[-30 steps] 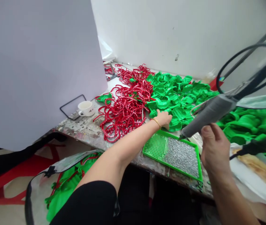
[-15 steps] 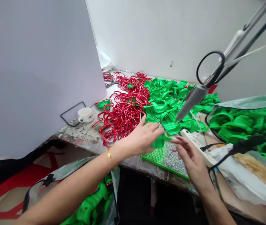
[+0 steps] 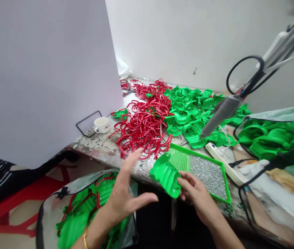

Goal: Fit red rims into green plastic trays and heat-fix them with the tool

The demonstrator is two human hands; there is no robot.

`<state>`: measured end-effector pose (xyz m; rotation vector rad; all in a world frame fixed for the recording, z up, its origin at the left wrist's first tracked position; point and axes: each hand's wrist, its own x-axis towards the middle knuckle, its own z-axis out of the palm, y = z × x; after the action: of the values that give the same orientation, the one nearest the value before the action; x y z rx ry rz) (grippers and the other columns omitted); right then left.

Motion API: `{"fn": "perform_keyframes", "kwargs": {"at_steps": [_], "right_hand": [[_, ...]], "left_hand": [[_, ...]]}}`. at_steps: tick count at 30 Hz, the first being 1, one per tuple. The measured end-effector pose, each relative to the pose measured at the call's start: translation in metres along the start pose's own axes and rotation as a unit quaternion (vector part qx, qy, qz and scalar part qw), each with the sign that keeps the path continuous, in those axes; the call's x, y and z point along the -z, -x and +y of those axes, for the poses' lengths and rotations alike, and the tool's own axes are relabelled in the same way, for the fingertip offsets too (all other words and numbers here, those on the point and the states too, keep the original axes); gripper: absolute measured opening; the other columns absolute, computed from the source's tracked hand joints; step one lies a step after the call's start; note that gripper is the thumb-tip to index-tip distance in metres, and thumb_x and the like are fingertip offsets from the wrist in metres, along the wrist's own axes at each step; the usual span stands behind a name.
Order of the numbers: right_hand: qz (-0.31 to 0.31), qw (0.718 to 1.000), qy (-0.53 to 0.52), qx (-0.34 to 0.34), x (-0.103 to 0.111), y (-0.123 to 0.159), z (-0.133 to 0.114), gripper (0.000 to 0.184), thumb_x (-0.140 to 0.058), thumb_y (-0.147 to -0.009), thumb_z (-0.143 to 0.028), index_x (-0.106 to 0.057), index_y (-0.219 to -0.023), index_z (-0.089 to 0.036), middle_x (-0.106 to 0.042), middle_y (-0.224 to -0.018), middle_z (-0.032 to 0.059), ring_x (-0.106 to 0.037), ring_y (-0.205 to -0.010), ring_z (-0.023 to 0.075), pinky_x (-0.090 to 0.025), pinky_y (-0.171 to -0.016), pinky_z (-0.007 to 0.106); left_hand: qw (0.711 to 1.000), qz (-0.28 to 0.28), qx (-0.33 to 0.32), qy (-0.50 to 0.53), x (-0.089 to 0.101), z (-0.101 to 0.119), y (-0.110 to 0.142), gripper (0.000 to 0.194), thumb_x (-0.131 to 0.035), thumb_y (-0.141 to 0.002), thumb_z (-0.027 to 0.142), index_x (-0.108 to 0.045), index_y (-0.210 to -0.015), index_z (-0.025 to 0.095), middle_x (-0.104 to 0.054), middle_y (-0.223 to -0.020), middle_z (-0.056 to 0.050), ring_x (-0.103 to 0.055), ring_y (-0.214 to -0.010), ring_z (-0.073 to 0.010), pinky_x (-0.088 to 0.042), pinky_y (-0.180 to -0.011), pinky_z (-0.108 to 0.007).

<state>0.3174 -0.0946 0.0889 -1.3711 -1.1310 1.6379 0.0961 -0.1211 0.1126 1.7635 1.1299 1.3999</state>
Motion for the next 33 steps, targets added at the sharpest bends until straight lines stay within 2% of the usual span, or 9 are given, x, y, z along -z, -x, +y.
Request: {"fn": "perform_keyframes", "kwargs": {"at_steps": [2, 5, 9, 16, 18, 20, 22, 24, 33], "right_hand": [[0.016, 0.999, -0.045, 0.001, -0.01, 0.0, 0.002, 0.037, -0.065, -0.073, -0.047, -0.058, -0.092, -0.016, -0.056, -0.068, -0.0015, -0.049, -0.051, 0.0081, -0.04, -0.049, 0.02], [-0.021, 0.998, -0.065, 0.006, -0.029, 0.0, 0.006, 0.034, -0.065, -0.074, -0.045, -0.057, -0.088, -0.015, -0.058, -0.068, -0.0001, -0.053, -0.055, 0.0096, -0.042, -0.05, 0.02], [-0.075, 0.997, -0.006, 0.008, -0.051, -0.002, 0.016, 0.026, -0.058, -0.078, -0.039, -0.054, -0.083, -0.014, -0.055, -0.054, -0.0022, -0.05, -0.046, 0.0088, -0.042, -0.047, 0.02], [-0.199, 0.968, 0.155, 0.004, -0.054, -0.009, 0.007, 0.021, -0.048, -0.082, -0.029, -0.054, -0.069, -0.014, -0.055, -0.051, -0.0011, -0.05, -0.041, 0.0094, -0.04, -0.042, 0.02], [-0.233, 0.944, 0.226, 0.057, -0.047, -0.015, -0.008, 0.021, -0.049, -0.085, -0.031, -0.06, -0.079, -0.014, -0.062, -0.064, 0.0012, -0.057, -0.05, 0.0111, -0.044, -0.048, 0.021], [-0.159, 0.892, 0.385, 0.176, -0.042, -0.027, -0.022, 0.025, -0.044, -0.091, -0.033, -0.062, -0.098, -0.017, -0.066, -0.085, 0.0034, -0.062, -0.069, 0.0129, -0.048, -0.064, 0.023], [-0.004, 0.782, 0.563, 0.266, -0.04, -0.043, -0.031, 0.026, -0.044, -0.092, -0.029, -0.058, -0.11, -0.018, -0.063, -0.105, 0.007, -0.06, -0.092, 0.0174, -0.047, -0.08, 0.028], [0.048, 0.708, 0.645, 0.283, -0.042, -0.061, -0.031, 0.023, -0.05, -0.088, -0.024, -0.06, -0.107, -0.016, -0.06, -0.11, 0.0112, -0.054, -0.103, 0.0234, -0.044, -0.086, 0.033], [-0.009, 0.668, 0.701, 0.251, -0.06, -0.084, -0.032, 0.024, -0.045, -0.083, -0.006, -0.069, -0.08, -0.011, -0.066, -0.084, 0.015, -0.06, -0.087, 0.0258, -0.041, -0.074, 0.033]], "left_hand": [[0.966, 0.111, 0.104, 0.21, -0.016, -0.012, 0.017, 0.08, -0.066, -0.074, 0.046, -0.025, -0.142, 0.033, -0.032, -0.148, -0.008, -0.026, -0.137, -0.0278, -0.017, -0.113, -0.045], [0.88, 0.074, 0.215, 0.418, -0.047, -0.024, 0.035, 0.094, -0.07, -0.063, 0.059, -0.027, -0.141, 0.028, -0.04, -0.142, -0.011, -0.034, -0.132, -0.0319, -0.029, -0.108, -0.044], [0.831, 0.052, 0.251, 0.493, -0.064, -0.027, 0.037, 0.09, -0.073, -0.062, 0.054, -0.034, -0.139, 0.027, -0.049, -0.135, -0.011, -0.046, -0.121, -0.0327, -0.042, -0.096, -0.043], [0.81, 0.017, 0.278, 0.516, -0.038, -0.033, 0.033, 0.047, -0.065, -0.075, 0.04, -0.061, -0.114, 0.015, -0.063, -0.116, -0.013, -0.059, -0.103, -0.0282, -0.049, -0.087, -0.039], [0.793, 0.069, 0.293, 0.53, -0.029, -0.035, 0.032, 0.037, -0.063, -0.078, 0.038, -0.065, -0.106, 0.014, -0.067, -0.108, -0.011, -0.061, -0.102, -0.0261, -0.048, -0.089, -0.039], [0.773, 0.144, 0.312, 0.533, -0.022, -0.035, 0.029, 0.03, -0.06, -0.081, 0.035, -0.066, -0.103, 0.015, -0.069, -0.103, -0.009, -0.062, -0.1, -0.0239, -0.047, -0.092, -0.039], [0.751, 0.203, 0.342, 0.528, -0.018, -0.036, 0.027, 0.029, -0.058, -0.083, 0.034, -0.065, -0.103, 0.014, -0.07, -0.1, -0.009, -0.063, -0.097, -0.0229, -0.047, -0.094, -0.042], [0.733, 0.225, 0.366, 0.527, -0.016, -0.037, 0.027, 0.032, -0.058, -0.084, 0.035, -0.064, -0.105, 0.012, -0.07, -0.099, -0.01, -0.065, -0.095, -0.0227, -0.046, -0.096, -0.045], [0.68, 0.194, 0.382, 0.595, -0.022, -0.049, 0.04, 0.039, -0.054, -0.086, 0.04, -0.061, -0.11, 0.009, -0.07, -0.101, -0.013, -0.064, -0.098, -0.0243, -0.04, -0.102, -0.048]]}}
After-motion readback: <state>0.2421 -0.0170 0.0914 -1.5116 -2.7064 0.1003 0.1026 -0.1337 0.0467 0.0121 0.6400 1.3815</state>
